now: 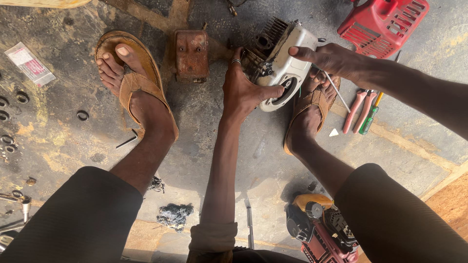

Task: The person uses a screwdriver to loosen and remove screws from a small engine component, detaches a metal cover, and continues unscrewing parts of the engine assembly. The person handles the engine and cover by hand while working on the floor.

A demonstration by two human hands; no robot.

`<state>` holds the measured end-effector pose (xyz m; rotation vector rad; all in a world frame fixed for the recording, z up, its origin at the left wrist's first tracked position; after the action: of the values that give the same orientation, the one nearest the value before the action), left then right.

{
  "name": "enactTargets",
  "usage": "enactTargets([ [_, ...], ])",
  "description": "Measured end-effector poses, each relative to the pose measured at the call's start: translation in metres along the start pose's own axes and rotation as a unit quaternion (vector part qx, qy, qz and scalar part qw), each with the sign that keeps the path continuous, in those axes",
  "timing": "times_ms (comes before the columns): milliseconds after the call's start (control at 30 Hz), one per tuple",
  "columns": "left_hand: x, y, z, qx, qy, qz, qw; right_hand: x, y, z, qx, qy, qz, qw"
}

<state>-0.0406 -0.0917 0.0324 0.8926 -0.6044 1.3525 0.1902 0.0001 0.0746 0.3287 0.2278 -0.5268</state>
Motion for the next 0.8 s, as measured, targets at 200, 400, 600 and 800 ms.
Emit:
enactTargets([
  [200,-0.015,-0.006,0.006,0.001,-0.05,0.03,0.998,-0.004,-0.007,0.01,0.029,-0.008,-0.019,0.999],
  [400,-0.023,-0.017,0.017,0.026,-0.148,0.081,0.985,-0.012,-0.003,0.029,0.056,0.137,-0.072,0.986],
  [600,-0.007,-0.038,0.032,0.102,-0.182,0.124,0.97,-0.018,0.025,0.027,0.219,0.32,0.233,0.892],
  [800,0.003,-0.035,0.047,0.198,-0.187,-0.072,0.959,-0.04,0.03,0.035,0.256,0.404,0.327,0.815],
])
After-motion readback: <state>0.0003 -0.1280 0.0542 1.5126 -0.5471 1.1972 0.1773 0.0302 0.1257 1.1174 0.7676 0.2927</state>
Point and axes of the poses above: each hand's wrist, its own z-axis away from the middle knuckle, its own y-axis out of the back of the hand, x = y × z, the point moved 1 cm from there along -z, towards the middle knuckle, and after that the axes turned 4 degrees about x, right-handed, at the moved point
